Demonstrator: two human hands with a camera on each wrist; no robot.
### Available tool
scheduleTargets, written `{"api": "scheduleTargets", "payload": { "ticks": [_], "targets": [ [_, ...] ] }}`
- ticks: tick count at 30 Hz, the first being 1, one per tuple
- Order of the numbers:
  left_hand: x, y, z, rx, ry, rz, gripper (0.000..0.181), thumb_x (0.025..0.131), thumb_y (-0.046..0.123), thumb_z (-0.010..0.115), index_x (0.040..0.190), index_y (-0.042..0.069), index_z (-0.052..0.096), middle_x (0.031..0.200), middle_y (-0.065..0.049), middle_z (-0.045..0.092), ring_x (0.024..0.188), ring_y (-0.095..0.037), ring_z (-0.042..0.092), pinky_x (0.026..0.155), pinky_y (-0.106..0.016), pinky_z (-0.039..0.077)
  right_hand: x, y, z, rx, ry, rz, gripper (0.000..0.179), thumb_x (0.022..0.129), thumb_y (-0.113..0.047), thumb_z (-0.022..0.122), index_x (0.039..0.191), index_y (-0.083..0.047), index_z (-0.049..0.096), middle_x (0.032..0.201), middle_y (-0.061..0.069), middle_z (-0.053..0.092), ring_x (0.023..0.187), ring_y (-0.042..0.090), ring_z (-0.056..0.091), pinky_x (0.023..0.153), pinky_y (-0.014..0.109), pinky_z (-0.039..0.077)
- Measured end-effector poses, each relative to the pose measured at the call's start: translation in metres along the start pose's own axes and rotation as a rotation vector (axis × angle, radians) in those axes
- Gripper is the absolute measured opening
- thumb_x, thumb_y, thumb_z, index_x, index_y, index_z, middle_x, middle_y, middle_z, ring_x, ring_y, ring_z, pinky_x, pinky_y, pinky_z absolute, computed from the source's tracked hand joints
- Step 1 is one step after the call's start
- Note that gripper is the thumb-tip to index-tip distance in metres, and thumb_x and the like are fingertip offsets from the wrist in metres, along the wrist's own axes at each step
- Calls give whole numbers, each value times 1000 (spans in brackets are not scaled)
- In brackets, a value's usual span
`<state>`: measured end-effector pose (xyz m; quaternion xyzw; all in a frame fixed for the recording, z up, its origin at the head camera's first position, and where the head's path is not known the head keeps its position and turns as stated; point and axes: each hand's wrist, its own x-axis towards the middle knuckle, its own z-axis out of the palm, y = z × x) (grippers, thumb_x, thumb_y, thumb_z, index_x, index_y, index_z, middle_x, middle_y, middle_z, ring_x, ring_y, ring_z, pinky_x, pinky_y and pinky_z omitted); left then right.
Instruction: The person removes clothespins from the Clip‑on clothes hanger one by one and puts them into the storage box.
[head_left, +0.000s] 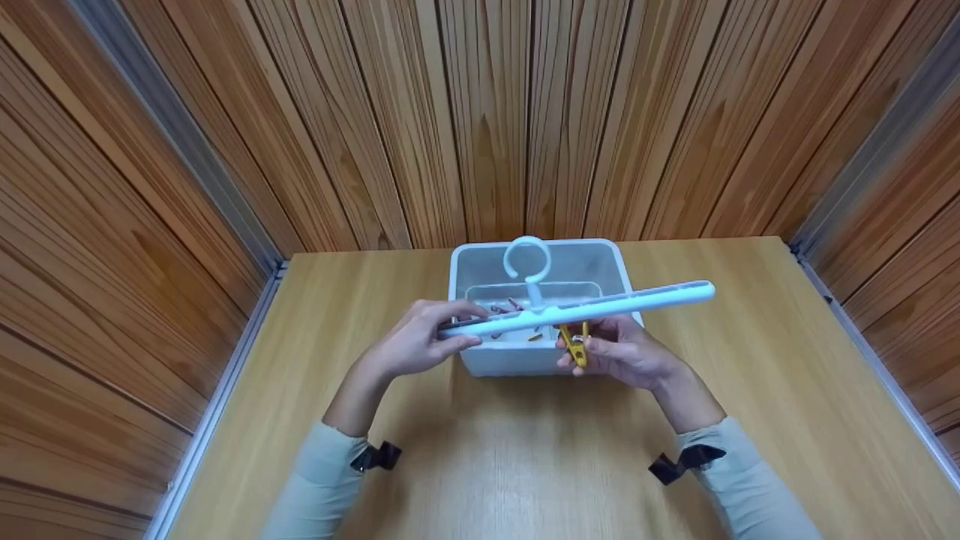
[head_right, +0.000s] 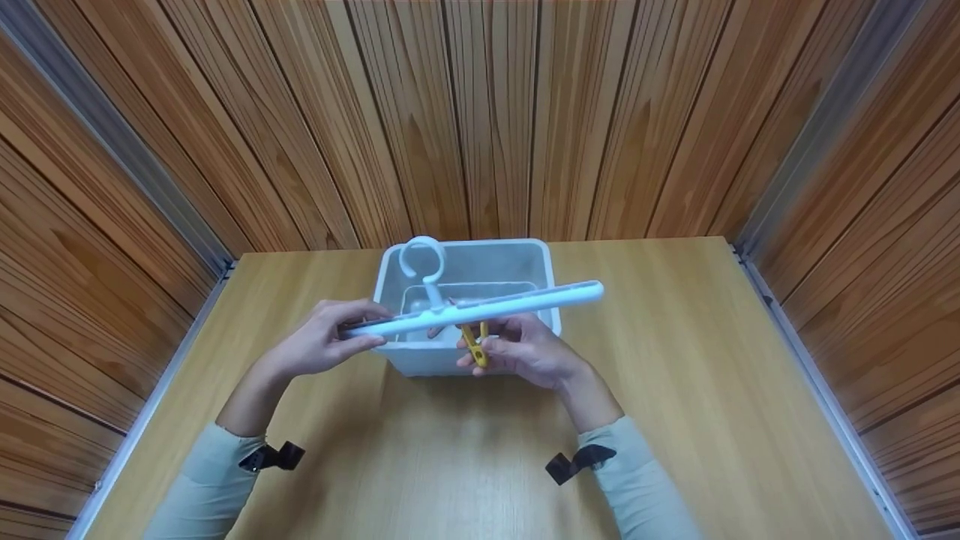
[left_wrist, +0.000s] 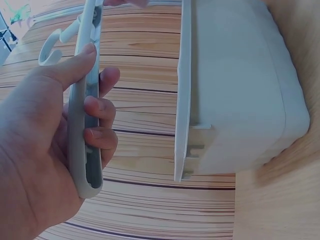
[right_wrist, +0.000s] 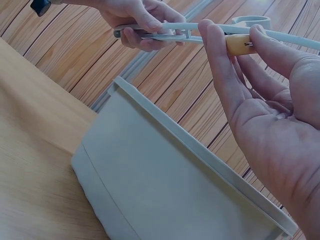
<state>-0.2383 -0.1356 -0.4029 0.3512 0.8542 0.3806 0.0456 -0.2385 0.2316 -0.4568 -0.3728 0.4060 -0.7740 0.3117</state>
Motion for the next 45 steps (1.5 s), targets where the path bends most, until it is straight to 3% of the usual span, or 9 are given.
{"api": "scheduleTargets", "payload": {
  "ticks": [13, 22, 33, 38, 45],
  "targets": [
    [-5, -2, -3, -16, 32, -27, 32, 109, 25, 76, 140, 15, 76, 131, -10, 82, 107, -23, 71, 92, -30, 55, 0, -4, 3, 9, 146, 7, 35, 115, 2, 55, 146, -7, 69, 125, 8, 82, 103, 15, 85, 92, 26, 68],
    [-8, -2, -3, -4, 48, -39, 33, 109, 26, 76, 141, 16, 76, 130, -8, 82, 106, -21, 70, 92, -31, 55, 0, -3, 2, 4, 143, 3, 32, 115, -2, 60, 143, -10, 72, 123, 4, 81, 102, 12, 84, 92, 24, 67],
    [-8, -3, -3, -2, -7, -17, 33, 111, 27, 73, 142, 14, 74, 137, -11, 81, 111, -23, 72, 96, -35, 56, 0, -4, 4, -53, 172, -21, 33, 114, 3, 59, 142, -9, 73, 123, 3, 83, 101, 12, 83, 91, 24, 67],
    [-8, -5, -1, -10, 4, -24, 33, 111, 27, 73, 141, 14, 74, 131, -12, 82, 105, -23, 70, 91, -32, 54, -1, -7, 7, -125, 280, 3, 34, 113, 4, 60, 139, -11, 75, 119, 2, 84, 96, 11, 82, 88, 24, 68],
    [-8, -8, 2, -64, 28, -112, 31, 111, 31, 73, 139, 19, 76, 117, -11, 78, 97, -19, 62, 84, -30, 48, -1, -11, 7, -273, 445, 77, 34, 110, 2, 67, 136, -18, 77, 115, -1, 84, 92, 9, 82, 90, 24, 68]
  ]
}}
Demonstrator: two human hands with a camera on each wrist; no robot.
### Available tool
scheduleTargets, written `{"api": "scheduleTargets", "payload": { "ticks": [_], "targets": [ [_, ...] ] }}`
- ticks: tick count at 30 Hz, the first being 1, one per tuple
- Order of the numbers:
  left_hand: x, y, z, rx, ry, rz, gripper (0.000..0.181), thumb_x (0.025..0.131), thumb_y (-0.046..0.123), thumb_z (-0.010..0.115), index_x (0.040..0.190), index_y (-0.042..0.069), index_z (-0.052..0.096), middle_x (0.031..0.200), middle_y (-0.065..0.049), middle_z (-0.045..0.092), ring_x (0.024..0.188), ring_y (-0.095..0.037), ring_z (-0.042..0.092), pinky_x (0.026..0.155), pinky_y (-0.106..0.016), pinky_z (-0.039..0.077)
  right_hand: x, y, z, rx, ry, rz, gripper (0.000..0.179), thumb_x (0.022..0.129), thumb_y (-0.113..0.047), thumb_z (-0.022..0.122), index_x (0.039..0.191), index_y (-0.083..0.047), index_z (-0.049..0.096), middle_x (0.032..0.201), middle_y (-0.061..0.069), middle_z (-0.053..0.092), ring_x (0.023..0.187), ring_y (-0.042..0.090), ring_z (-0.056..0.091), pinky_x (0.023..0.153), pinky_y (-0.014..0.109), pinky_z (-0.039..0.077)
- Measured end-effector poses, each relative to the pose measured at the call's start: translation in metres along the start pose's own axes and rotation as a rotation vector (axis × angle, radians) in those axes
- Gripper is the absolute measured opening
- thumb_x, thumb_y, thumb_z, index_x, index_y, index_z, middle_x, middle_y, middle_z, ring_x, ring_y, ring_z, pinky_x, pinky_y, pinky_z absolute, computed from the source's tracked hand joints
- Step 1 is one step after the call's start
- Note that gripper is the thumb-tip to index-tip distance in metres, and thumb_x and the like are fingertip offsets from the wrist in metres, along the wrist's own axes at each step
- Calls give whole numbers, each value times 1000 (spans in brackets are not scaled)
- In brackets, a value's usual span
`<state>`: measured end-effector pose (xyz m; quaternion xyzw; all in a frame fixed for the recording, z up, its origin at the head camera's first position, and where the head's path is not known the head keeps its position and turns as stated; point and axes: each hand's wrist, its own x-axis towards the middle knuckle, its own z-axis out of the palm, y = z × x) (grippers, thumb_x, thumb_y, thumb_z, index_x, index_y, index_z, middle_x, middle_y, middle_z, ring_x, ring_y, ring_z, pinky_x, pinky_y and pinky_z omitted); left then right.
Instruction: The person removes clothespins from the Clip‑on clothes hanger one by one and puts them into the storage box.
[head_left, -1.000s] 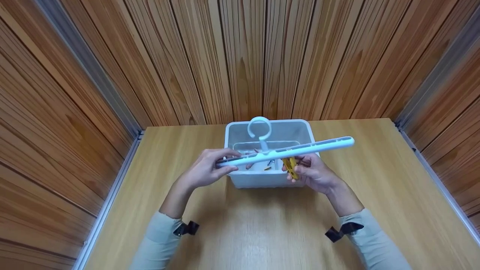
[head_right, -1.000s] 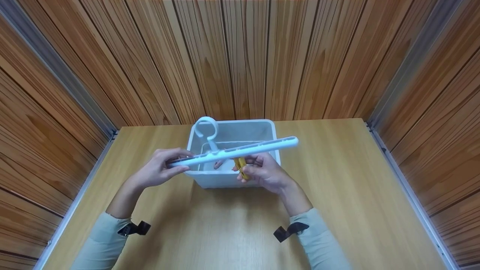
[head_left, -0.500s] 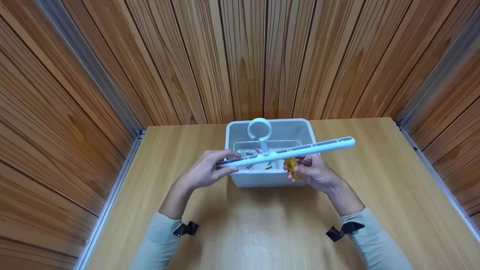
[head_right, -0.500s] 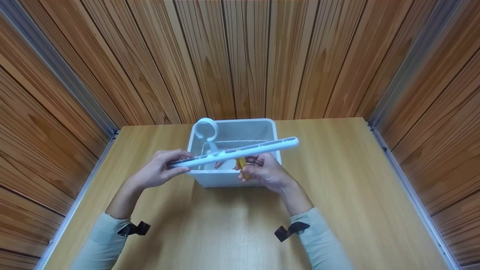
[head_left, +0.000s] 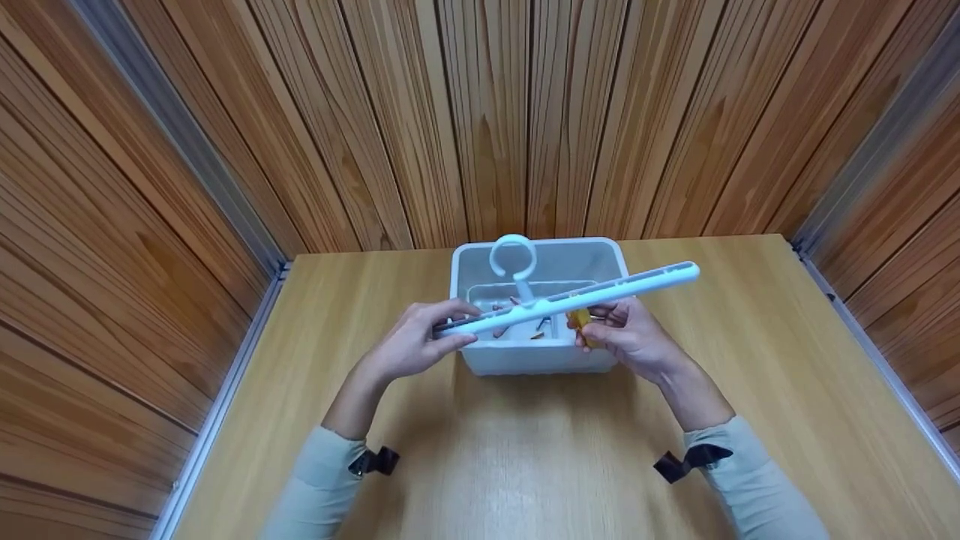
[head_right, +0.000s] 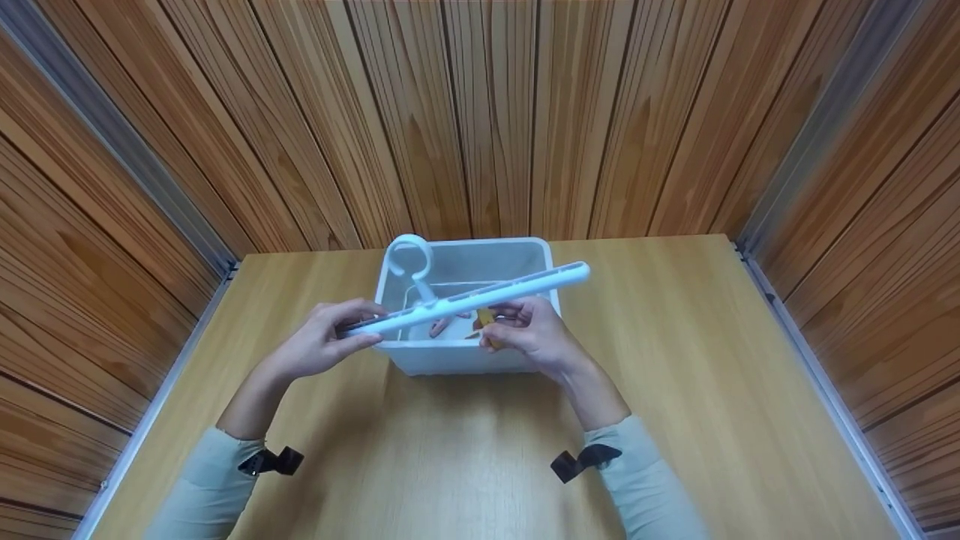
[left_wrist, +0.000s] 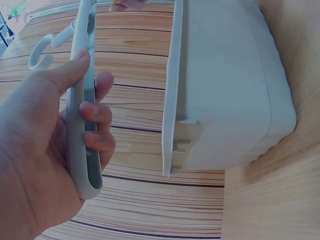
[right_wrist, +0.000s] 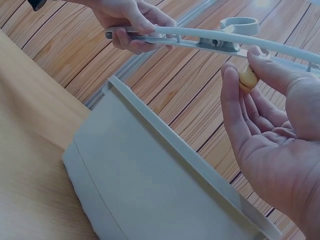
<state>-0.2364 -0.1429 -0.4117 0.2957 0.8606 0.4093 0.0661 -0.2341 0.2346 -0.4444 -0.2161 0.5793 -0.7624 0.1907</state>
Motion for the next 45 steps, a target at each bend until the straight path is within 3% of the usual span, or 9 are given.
{"api": "scheduleTargets", "payload": {
  "ticks": [11, 17, 25, 30, 45],
  "targets": [
    [-1, -3, 7, -77, 10, -36, 31, 111, 28, 73, 139, 16, 76, 105, -9, 71, 93, -19, 56, 82, -30, 44, 2, -7, -1, -166, 110, 39, 31, 107, -5, 75, 135, -20, 78, 108, -4, 83, 89, 8, 80, 87, 24, 68],
    [-3, -7, 12, -107, -31, -42, 31, 112, 27, 71, 139, 14, 77, 103, -11, 75, 90, -17, 58, 82, -27, 45, 2, -13, -4, -41, 194, 1, 35, 104, 5, 75, 127, -21, 76, 110, -3, 87, 97, 11, 84, 91, 29, 69],
    [-9, -11, 13, -154, -1, -66, 32, 111, 27, 72, 141, 15, 75, 100, -15, 69, 91, -23, 58, 82, -27, 45, 2, -18, -10, -47, 180, 51, 35, 105, 4, 74, 130, -19, 77, 124, -2, 86, 108, 14, 84, 96, 29, 68],
    [-9, -13, 15, -163, 16, -67, 33, 111, 26, 72, 142, 16, 74, 104, -16, 70, 93, -24, 58, 83, -28, 45, 2, -18, -10, -78, 213, 101, 34, 106, 1, 75, 133, -20, 76, 122, 0, 85, 102, 15, 85, 97, 31, 69],
    [-11, -16, 7, -182, 122, -53, 33, 110, 20, 74, 141, 10, 73, 101, -16, 74, 85, -18, 59, 77, -25, 49, 4, -19, -19, -112, 175, 76, 38, 107, 1, 72, 140, -18, 68, 120, 0, 77, 101, 16, 81, 98, 31, 68]
  ]
}}
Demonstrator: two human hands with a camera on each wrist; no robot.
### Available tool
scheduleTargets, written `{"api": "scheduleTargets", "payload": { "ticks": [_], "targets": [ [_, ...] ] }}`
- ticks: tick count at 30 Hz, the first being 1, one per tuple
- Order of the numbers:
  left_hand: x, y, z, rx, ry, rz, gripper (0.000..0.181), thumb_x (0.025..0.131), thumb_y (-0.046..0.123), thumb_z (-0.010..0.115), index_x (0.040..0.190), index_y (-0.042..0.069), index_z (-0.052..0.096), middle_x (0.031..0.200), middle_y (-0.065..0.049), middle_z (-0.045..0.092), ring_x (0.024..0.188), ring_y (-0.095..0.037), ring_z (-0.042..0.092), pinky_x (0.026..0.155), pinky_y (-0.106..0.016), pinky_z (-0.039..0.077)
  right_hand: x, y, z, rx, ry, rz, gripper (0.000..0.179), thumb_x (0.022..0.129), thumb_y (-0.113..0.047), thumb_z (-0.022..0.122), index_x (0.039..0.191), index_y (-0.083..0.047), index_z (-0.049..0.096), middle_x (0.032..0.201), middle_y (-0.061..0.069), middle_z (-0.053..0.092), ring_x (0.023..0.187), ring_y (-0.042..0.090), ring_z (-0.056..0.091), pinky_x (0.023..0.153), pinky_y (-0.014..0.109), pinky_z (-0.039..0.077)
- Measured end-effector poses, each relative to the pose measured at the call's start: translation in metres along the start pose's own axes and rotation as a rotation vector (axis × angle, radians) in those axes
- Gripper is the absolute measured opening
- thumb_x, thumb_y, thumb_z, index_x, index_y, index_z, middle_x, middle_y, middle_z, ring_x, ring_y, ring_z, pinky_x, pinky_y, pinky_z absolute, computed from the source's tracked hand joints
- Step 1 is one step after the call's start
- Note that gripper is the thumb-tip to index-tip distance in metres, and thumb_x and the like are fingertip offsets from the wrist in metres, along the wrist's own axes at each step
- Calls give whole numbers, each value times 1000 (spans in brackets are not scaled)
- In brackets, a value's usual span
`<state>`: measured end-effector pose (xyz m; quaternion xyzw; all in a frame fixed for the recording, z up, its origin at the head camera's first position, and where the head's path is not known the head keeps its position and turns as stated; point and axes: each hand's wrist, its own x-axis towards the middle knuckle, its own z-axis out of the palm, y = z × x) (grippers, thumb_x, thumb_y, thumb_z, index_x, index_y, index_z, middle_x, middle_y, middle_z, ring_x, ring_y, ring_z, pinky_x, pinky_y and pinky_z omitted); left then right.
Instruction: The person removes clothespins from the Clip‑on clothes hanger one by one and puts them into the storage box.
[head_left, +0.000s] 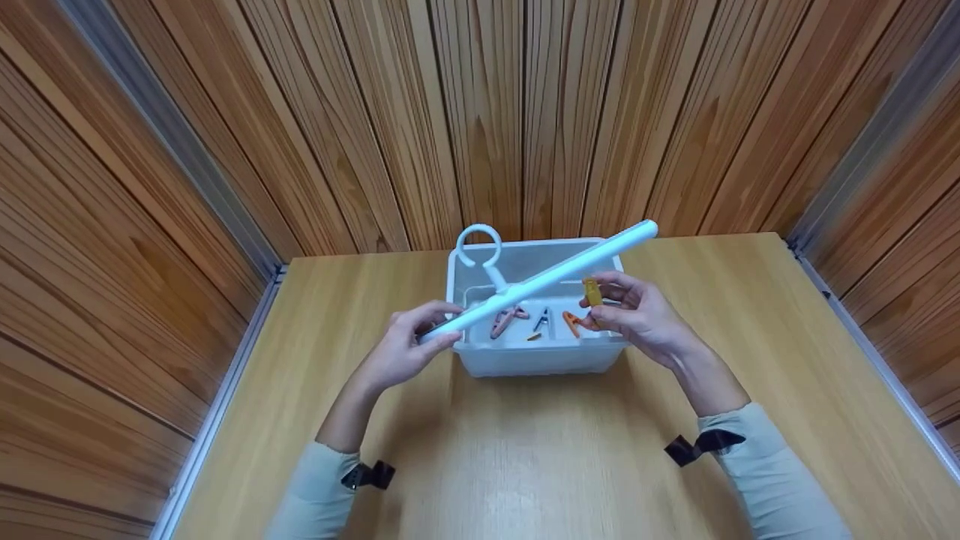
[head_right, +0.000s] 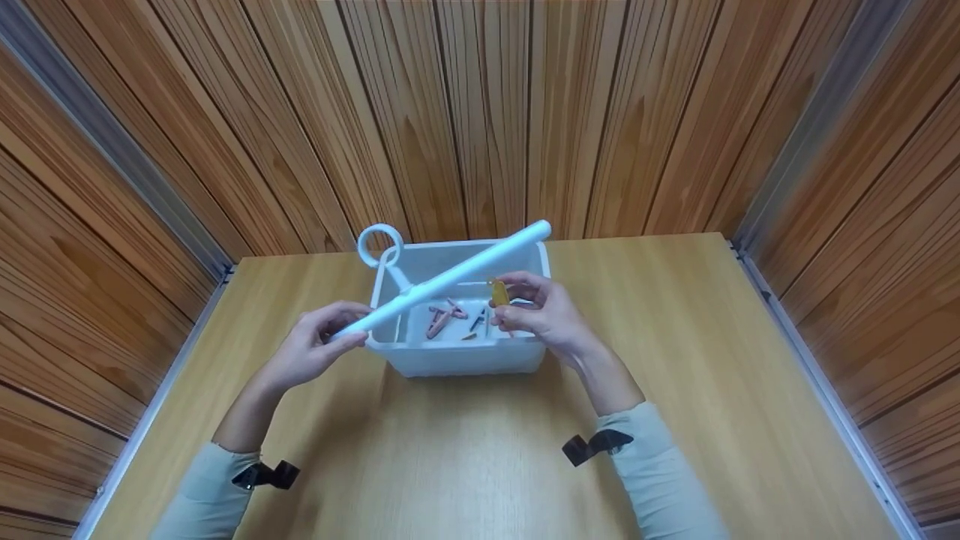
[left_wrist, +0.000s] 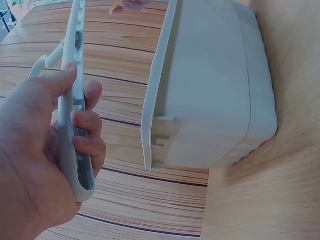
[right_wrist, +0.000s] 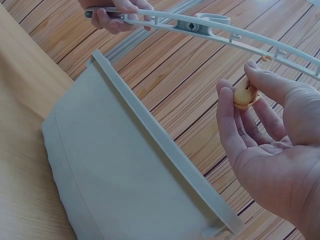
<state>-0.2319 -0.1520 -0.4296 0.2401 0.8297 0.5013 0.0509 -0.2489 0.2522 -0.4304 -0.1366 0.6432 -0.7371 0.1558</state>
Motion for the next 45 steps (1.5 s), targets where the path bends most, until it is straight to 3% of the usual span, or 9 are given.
{"api": "scheduleTargets", "payload": {
  "ticks": [10, 22, 30, 45],
  "targets": [
    [-7, -7, -5, 0, 62, -16, 33, 109, 20, 76, 140, 10, 74, 107, -16, 76, 88, -20, 60, 79, -27, 49, 9, -9, -1, -96, 65, 66, 38, 107, -1, 72, 140, -19, 66, 124, -1, 74, 107, 13, 78, 98, 28, 67],
    [-21, -16, -12, 3, 109, -58, 31, 109, 23, 76, 139, 13, 74, 105, -15, 73, 87, -19, 59, 78, -27, 49, 26, -18, -7, -239, 77, 145, 47, 108, -8, 74, 152, -7, 59, 120, -3, 71, 104, 12, 80, 97, 28, 67],
    [-30, -22, -17, -23, 144, -88, 32, 109, 19, 76, 139, 10, 74, 106, -16, 76, 87, -18, 63, 76, -27, 50, 37, -19, -8, -256, 86, 144, 52, 106, -6, 77, 154, -2, 58, 117, 0, 68, 100, 12, 82, 95, 31, 69],
    [-42, -33, -27, -35, 178, -126, 32, 109, 18, 76, 140, 12, 74, 111, -18, 77, 92, -19, 65, 82, -28, 52, 50, -19, -13, -372, 117, 186, 58, 107, -14, 78, 159, -1, 55, 125, 6, 64, 102, 12, 80, 92, 28, 69]
  ]
}}
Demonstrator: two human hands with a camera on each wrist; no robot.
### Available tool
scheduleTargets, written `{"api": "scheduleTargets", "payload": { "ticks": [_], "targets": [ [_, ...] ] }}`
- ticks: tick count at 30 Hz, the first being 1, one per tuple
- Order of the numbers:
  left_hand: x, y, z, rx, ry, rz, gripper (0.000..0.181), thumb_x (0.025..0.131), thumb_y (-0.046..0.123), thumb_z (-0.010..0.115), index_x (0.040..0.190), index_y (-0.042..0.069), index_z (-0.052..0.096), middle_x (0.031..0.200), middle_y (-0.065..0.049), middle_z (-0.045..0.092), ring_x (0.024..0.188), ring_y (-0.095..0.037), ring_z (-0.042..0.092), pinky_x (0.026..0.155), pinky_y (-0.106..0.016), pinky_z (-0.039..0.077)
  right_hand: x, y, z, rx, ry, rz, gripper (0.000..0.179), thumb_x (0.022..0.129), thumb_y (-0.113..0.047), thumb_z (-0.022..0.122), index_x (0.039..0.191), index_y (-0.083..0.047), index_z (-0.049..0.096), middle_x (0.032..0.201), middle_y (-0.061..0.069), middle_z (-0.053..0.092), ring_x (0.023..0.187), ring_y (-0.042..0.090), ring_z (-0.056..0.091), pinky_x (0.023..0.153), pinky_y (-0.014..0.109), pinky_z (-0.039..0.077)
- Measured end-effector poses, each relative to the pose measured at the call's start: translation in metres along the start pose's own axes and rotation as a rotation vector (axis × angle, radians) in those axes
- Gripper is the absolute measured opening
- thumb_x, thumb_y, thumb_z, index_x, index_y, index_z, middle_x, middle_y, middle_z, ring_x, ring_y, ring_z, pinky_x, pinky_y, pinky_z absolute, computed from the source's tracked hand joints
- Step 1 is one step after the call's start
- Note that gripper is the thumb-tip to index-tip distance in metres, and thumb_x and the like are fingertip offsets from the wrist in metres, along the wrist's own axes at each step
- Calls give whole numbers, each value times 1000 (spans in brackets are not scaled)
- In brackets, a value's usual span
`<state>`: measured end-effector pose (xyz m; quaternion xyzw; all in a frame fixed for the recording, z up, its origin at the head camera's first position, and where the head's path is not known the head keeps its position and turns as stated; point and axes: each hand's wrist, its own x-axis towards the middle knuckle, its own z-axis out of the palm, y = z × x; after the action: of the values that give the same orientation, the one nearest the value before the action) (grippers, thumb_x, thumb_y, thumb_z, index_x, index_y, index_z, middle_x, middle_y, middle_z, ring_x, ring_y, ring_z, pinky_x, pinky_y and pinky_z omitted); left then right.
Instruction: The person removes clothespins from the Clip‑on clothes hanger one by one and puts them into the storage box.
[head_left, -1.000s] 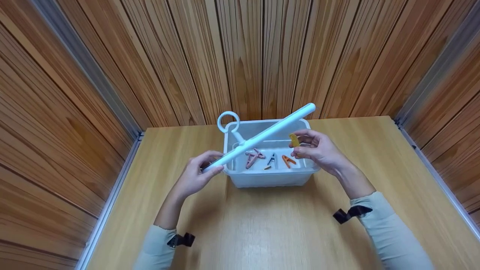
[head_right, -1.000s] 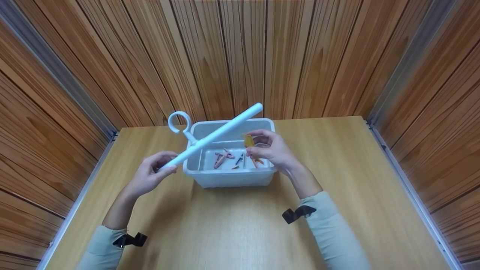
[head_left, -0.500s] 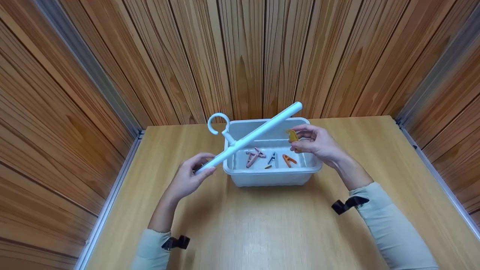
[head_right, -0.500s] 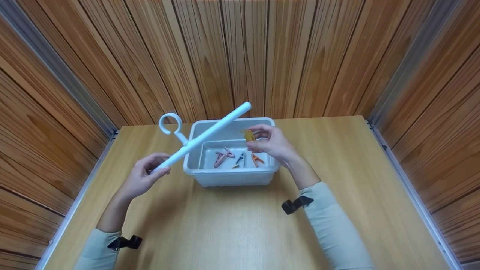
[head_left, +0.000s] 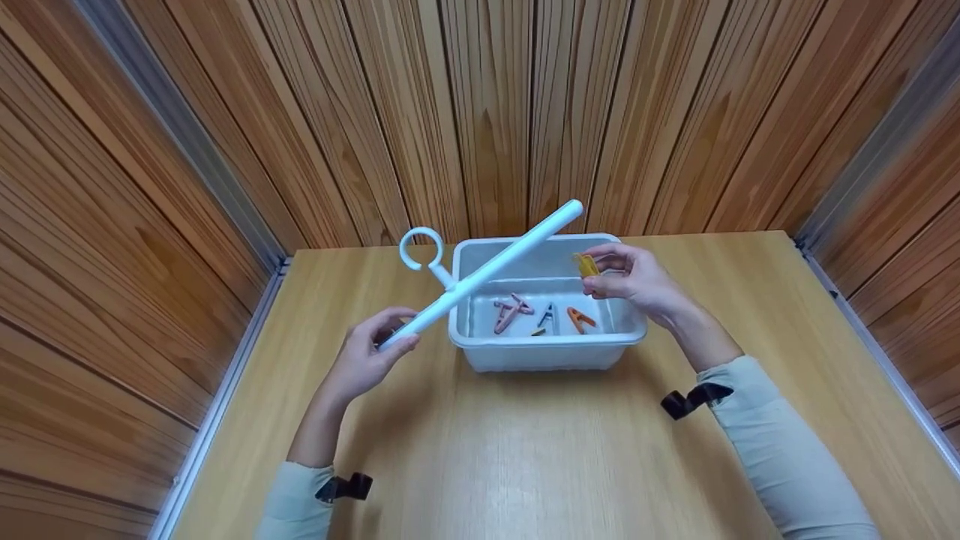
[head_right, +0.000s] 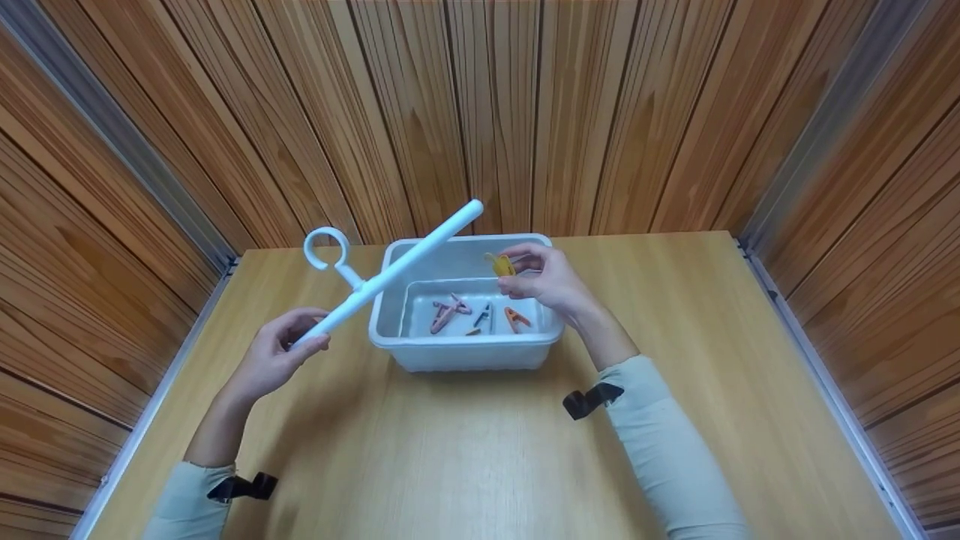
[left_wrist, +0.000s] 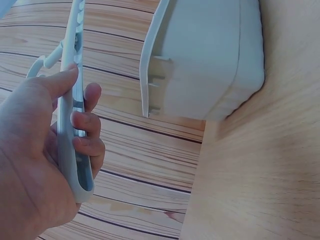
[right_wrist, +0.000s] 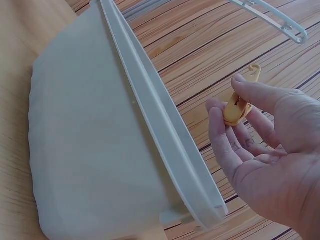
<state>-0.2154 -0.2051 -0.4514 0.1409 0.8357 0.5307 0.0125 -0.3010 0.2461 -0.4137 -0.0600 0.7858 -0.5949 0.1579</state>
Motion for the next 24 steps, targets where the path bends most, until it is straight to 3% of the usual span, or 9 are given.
{"api": "scheduleTargets", "payload": {
  "ticks": [13, 24],
  "targets": [
    [4, 0, 4, 25, -22, 2, 32, 108, 19, 77, 139, 10, 74, 106, -15, 76, 87, -18, 62, 78, -27, 50, -2, 0, -2, 145, 39, -32, 56, 109, -18, 76, 158, -3, 54, 120, -6, 77, 101, 9, 84, 97, 28, 68],
    [4, -1, 6, 23, -68, 31, 32, 109, 19, 75, 140, 9, 73, 107, -18, 76, 88, -19, 61, 79, -27, 49, -8, -1, -10, 102, 36, -23, 55, 111, -29, 74, 156, -5, 57, 126, -6, 78, 103, 8, 84, 97, 28, 67]
  ]
}}
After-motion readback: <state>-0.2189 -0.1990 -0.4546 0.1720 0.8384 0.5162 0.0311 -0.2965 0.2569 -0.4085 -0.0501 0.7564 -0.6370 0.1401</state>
